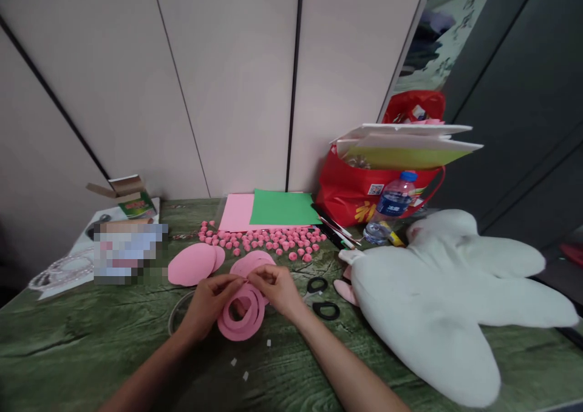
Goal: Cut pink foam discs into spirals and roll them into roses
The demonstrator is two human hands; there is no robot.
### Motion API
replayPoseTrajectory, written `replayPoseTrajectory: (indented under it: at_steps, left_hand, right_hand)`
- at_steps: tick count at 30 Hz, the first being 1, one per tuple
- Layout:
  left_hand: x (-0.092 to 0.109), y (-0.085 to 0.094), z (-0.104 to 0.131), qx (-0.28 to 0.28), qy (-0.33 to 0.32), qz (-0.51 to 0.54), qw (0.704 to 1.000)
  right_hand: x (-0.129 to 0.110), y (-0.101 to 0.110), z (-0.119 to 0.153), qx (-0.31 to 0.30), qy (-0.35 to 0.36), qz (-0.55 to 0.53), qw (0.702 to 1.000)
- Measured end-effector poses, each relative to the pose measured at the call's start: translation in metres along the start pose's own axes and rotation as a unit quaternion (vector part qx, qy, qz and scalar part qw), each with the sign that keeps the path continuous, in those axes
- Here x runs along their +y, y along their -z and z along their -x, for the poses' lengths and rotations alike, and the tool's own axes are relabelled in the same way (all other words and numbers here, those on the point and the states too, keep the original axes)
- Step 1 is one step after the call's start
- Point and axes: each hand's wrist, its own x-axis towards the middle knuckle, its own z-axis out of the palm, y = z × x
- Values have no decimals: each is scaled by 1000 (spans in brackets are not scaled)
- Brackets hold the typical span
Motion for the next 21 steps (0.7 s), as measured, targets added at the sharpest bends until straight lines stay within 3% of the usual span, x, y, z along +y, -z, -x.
replayPoseTrajectory:
  at_steps: [4,9,16,21]
  left_hand:
    - [-4,-1,2,-24,38,-14,999]
    - [-12,-1,1,9,25,-13,1000]
    - [-6,-4,7,9,85,57,995]
    - [-8,-7,11,-6,105,86,991]
  right_hand:
    - [3,-2,5,8,20,35,999]
    - [6,-4,8,43,10,76,996]
    - [8,0,11,-22,-100,-133,986]
    - [11,0,11,-29,-93,-165,981]
